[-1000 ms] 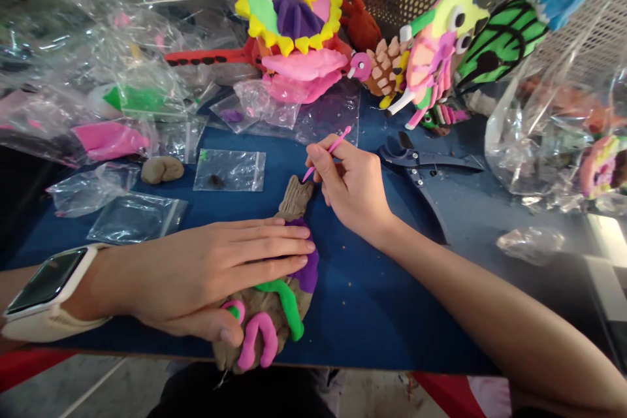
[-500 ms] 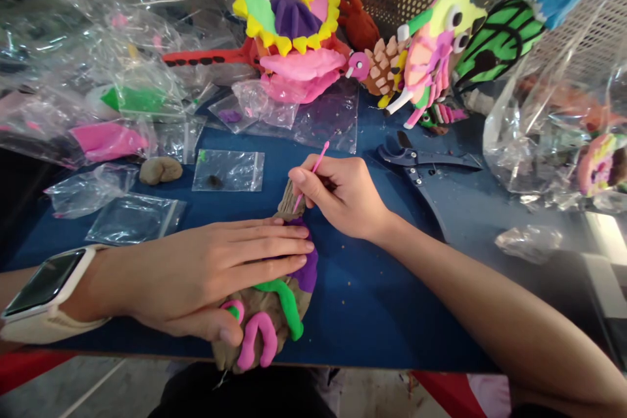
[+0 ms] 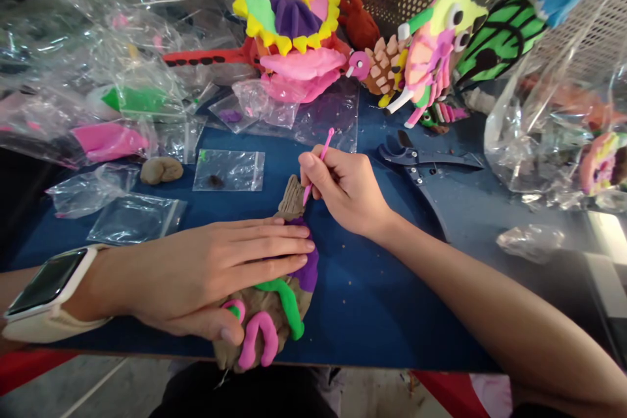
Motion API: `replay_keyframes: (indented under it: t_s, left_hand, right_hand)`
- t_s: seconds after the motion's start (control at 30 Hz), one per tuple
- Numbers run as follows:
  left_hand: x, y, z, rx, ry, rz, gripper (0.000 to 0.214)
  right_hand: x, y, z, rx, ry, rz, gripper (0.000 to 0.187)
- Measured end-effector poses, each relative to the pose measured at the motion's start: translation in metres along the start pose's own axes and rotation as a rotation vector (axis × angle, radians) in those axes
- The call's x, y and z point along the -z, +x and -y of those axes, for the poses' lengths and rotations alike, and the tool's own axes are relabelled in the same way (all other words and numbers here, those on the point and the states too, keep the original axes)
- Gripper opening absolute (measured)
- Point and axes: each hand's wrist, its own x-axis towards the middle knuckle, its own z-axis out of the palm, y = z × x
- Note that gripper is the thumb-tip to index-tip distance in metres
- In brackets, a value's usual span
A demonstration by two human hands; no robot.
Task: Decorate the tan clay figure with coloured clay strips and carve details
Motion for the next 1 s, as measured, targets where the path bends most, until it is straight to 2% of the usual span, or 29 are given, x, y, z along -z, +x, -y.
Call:
replay_keyframes:
  t_s: [0.13, 0.23, 1.0]
  left_hand:
    - [0.0000, 0.0000, 0.0002, -0.008, -0.018, -0.032, 0.066]
    - [0.0004, 0.0001, 0.0004, -0.005, -0.027, -0.025, 0.067]
    - [-0.0002, 0.0004, 0.0017, 0.004, -0.031, -0.009, 0.069]
  right_hand:
    - [0.0021, 0.0005, 0.0011, 0.006, 0.013, 0.107, 0.065]
    - [0.0030, 0.0009, 0.0023, 0.002, -0.004, 0.130, 0.066]
    - [-0.0018, 0.0008, -0.0011, -0.116, -0.003, -0.052, 0.065]
